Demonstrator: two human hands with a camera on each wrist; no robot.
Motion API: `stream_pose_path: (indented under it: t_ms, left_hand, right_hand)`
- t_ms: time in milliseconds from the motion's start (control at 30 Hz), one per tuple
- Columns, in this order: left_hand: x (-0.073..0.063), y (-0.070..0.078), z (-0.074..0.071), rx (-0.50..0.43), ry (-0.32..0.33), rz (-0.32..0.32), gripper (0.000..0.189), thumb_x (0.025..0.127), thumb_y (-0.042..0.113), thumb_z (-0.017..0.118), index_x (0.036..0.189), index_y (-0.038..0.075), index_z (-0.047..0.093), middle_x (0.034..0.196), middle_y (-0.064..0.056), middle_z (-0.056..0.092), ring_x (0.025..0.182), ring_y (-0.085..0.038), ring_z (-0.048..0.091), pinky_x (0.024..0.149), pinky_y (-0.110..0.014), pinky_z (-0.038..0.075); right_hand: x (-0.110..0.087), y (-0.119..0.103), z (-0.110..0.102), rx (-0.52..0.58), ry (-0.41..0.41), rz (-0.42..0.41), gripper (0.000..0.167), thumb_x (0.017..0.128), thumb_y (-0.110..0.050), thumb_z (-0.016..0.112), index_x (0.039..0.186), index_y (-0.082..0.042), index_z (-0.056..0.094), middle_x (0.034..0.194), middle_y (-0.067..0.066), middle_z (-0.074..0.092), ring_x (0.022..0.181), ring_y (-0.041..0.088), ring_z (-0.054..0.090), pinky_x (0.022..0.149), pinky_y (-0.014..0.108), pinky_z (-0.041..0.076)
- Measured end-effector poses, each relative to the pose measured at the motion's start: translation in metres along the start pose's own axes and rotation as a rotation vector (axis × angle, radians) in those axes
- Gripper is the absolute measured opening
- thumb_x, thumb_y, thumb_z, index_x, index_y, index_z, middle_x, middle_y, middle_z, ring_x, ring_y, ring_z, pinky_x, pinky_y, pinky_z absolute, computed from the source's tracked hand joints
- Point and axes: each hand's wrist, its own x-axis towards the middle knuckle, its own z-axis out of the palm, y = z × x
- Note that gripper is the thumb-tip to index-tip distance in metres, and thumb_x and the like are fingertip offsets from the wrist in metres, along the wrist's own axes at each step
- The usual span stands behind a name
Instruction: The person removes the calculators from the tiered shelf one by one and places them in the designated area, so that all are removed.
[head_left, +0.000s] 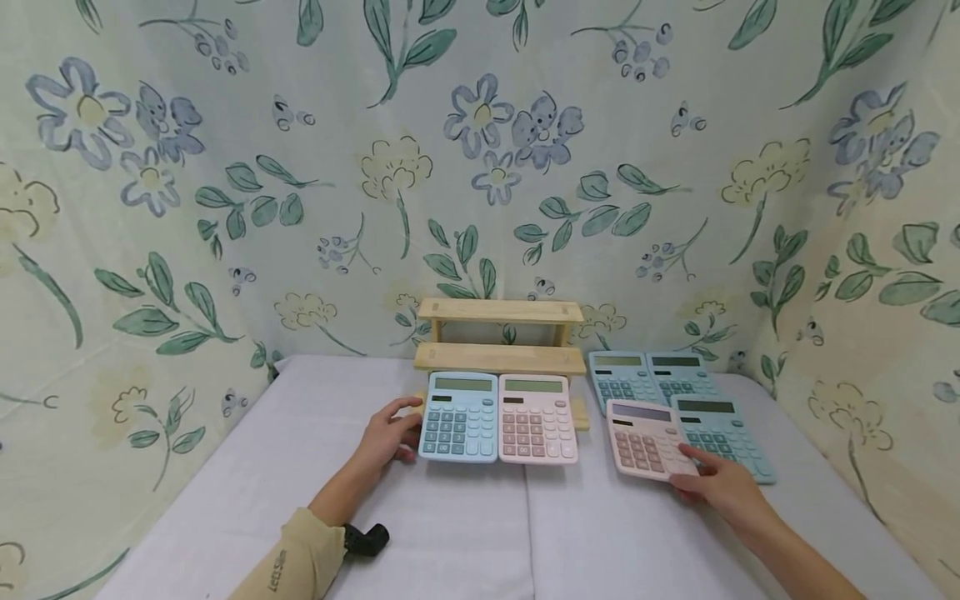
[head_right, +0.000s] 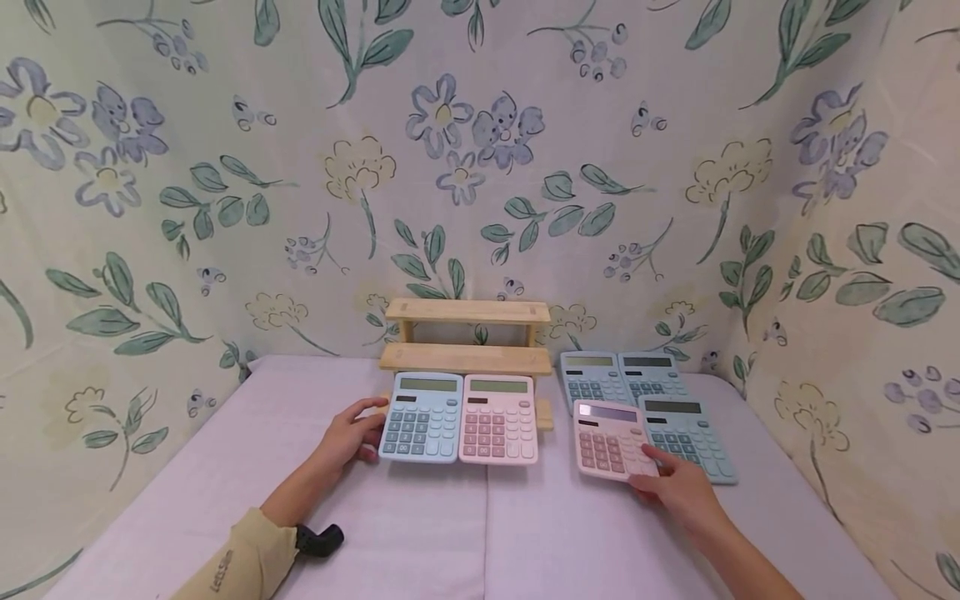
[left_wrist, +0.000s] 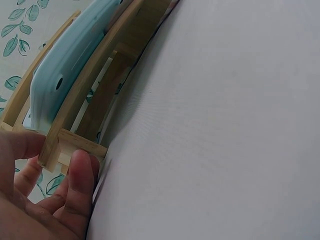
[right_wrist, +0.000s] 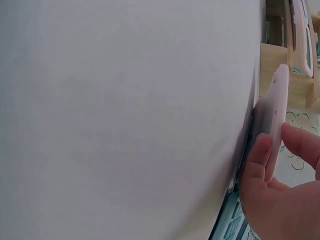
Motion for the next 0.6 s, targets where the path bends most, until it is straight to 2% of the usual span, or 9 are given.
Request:
stream_pose_path:
  t_ms: [200, 600]
  left_hand:
    - [-0.0004, 0.0012, -0.0007, 0.003, 0.007, -0.009, 0.038, 0.095, 0.023, 0.063, 0.134, 0.021, 0.06, 0.101, -0.01, 0.074, 0.069, -0.018, 0.067, 0.053, -0.03, 0.053]
    - [-0.0002, 0.0019, -0.0002, 0.006, -0.007, -0.003, 0.038, 0.096, 0.024, 0.063, 0.134, 0.021, 0.06, 0.104, -0.01, 0.074, 0.07, -0.018, 0.067, 0.055, -0.031, 0.053]
  right_hand:
    - [0.0041, -0.0038, 0.0027, -0.043, -0.006, -0.007, 0.088, 0.081, -0.021, 0.082, 0.153, 0.0, 0.035, 0.124, 0.032, 0.052, 0.083, 0.021, 0.063, 0.069, 0.028, 0.05]
    - [0.0075, -0.0077, 0.007, -0.074, 0.012, -0.028, 0.084, 0.084, -0.016, 0.079, 0.153, 0.0, 0.035, 0.128, 0.034, 0.049, 0.084, 0.022, 0.062, 0.069, 0.026, 0.048]
